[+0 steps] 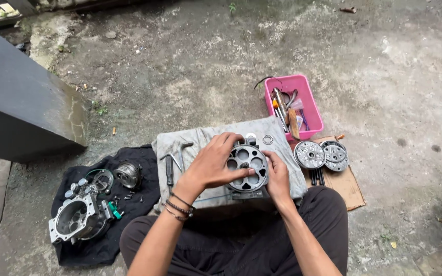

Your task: Disassembling an automotive AC compressor by prying the housing apart and removing the internal piston assembly

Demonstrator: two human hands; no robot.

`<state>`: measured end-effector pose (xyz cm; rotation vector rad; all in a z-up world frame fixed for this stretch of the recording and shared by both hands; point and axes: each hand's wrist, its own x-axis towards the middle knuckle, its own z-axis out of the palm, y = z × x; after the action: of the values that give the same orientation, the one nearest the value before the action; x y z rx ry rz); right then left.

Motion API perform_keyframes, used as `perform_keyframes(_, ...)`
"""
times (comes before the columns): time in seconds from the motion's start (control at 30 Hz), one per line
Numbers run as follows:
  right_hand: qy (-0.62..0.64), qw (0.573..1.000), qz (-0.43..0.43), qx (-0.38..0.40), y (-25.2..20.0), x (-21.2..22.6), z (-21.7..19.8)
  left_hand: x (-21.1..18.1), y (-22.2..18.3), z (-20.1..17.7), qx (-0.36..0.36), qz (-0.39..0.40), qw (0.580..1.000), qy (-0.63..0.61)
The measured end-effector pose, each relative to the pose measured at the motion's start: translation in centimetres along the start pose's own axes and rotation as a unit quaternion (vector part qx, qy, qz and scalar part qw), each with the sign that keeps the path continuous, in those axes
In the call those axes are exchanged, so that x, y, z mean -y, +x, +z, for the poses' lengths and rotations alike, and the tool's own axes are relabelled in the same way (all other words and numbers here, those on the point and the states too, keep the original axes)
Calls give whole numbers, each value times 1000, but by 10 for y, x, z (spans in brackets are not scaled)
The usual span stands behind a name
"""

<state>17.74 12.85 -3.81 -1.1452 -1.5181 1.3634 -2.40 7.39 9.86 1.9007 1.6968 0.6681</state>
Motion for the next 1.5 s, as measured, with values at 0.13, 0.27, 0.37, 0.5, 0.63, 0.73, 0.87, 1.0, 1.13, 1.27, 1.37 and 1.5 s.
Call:
perform_keyframes(0.13,20,1000,-7,1,2,-3,1,13,-16,25,-63,7,994,-88)
perform_keyframes(0.27,55,998,-3,-41,-9,7,10,23,-33,73,-145,-72,943,-290)
perform_keyframes(0.37,68,995,-12,-75,-13,-2,18,25,-33,106,-235,-70,910,-335)
perform_keyframes(0.5,88,992,2,-91,-16,-27,22,23,-28,122,-299,-52,881,-363)
perform_keyframes(0.63,67,994,18,-87,-24,17,36,14,-22,117,-314,-58,862,-394)
perform_keyframes(0.73,103,985,60,-126,-25,41,48,15,-17,118,-333,-51,849,-407)
perform_keyframes(0.87,90,980,71,-160,-20,29,50,7,-13,110,-340,-53,823,-452)
perform_keyframes(1.0,82,984,36,-152,-12,39,55,9,-8,107,-351,-36,804,-478)
perform_keyframes(1.13,93,982,54,-156,2,11,49,14,1,104,-353,-22,789,-503)
perform_keyframes(1.27,81,983,65,-149,-13,21,45,10,-9,110,-357,-32,776,-519)
perform_keyframes(1.37,63,986,55,-142,-10,14,45,12,-8,107,-362,-28,777,-514)
perform_keyframes(1.5,62,989,42,-129,-12,24,44,13,-8,111,-363,-30,756,-544)
